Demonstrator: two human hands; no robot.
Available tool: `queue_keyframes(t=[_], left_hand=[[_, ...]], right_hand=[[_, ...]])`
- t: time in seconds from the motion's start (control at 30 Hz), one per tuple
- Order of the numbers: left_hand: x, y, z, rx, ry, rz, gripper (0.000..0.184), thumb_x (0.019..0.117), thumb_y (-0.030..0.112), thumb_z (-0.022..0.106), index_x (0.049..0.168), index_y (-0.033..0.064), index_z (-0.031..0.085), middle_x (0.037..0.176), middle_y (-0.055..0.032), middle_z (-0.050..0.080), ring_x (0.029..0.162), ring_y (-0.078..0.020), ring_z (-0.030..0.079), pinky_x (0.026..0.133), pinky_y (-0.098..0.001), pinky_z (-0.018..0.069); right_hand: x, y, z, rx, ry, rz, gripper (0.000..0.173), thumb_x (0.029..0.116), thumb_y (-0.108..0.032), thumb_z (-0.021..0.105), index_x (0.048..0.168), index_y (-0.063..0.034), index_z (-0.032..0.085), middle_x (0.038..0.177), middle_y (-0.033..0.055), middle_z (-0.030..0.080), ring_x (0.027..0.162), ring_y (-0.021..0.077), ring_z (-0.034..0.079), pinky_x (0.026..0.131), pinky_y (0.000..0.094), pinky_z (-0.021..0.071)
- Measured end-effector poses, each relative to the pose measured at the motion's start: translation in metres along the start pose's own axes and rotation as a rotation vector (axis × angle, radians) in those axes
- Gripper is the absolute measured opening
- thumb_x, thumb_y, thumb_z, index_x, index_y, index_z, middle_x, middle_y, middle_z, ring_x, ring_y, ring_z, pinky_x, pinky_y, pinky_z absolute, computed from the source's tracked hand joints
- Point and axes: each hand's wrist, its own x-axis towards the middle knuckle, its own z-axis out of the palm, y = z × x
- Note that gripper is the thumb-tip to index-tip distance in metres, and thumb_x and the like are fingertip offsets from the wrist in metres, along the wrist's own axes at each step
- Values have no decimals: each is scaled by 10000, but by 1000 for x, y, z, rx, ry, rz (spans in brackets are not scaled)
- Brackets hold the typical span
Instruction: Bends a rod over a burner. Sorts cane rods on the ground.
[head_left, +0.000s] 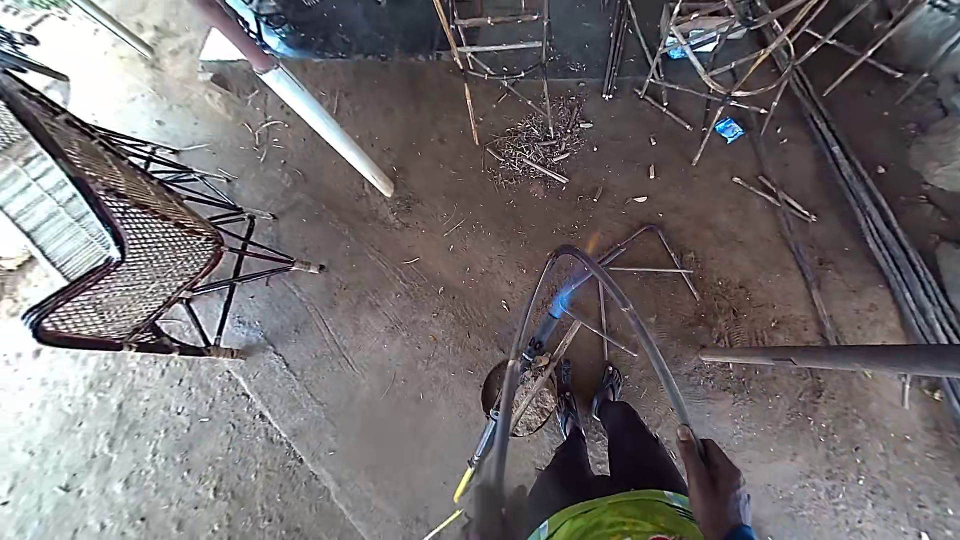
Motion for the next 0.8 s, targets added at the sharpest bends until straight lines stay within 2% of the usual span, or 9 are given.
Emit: queue_keyframes(t=[0.07,0.17,0.23,0.33,0.47,0.57,0.63,0.7,0.8], left_hand=[[-8,27,11,-145,-6,40,549,1055,458,513,1164,-68,628,790,-174,680,724,-325,686,720,-524,556],[-5,29,63,-303,149,226,479,1028,430,580,1106,-43,603,631,-74,618,521,-214,618,524,-439,554],[-3,40,76,-358,147,239,463,1016,412,598,1123,-39,605,626,-59,610,514,-198,605,520,-430,546],[-1,47,78,-381,160,248,441,1016,409,594,1100,-24,607,609,-43,589,498,-187,582,501,-413,528],[16,19,77,-357,178,268,491,1009,473,588,1089,-11,613,591,-28,556,479,-172,545,489,-411,508],[12,6,88,-404,137,241,465,989,404,641,1090,-49,610,608,-51,570,501,-175,557,518,-408,517],[10,-3,94,-413,148,212,472,980,406,651,1060,-58,612,632,-63,584,533,-178,570,551,-413,522],[18,-20,92,-373,194,189,551,944,483,687,1023,-59,624,646,-73,591,556,-196,580,573,-440,528],[52,-38,60,-265,285,104,700,891,613,692,1063,-65,661,672,-135,627,607,-302,630,614,-566,544]], right_hand=[[-10,-5,8,49,-71,-6,724,950,-723,429,943,-44,679,663,82,587,598,276,590,564,557,481],[-22,-14,18,105,-186,-2,693,934,-677,525,1157,-36,665,823,105,653,736,285,640,673,566,532],[-25,-18,25,146,-223,6,697,899,-714,552,1100,-52,636,759,76,624,682,256,626,631,531,528],[-21,-14,25,163,-231,-9,739,886,-753,540,1087,-46,619,724,61,608,654,241,618,614,506,526],[-7,-5,13,110,-188,-31,758,885,-782,491,1075,-64,645,729,64,607,655,251,608,611,517,512],[-9,0,10,88,-203,-34,816,870,-819,468,1151,-82,676,804,88,662,742,277,652,676,558,531],[0,4,9,67,-165,-36,809,858,-856,434,1041,-111,691,745,65,642,696,263,643,629,548,512],[16,10,-2,61,-115,-68,818,836,-897,419,931,-132,692,679,44,607,630,252,619,580,549,507],[42,14,-31,153,52,-187,717,827,-839,564,845,-133,686,616,5,562,539,195,557,505,487,481]])
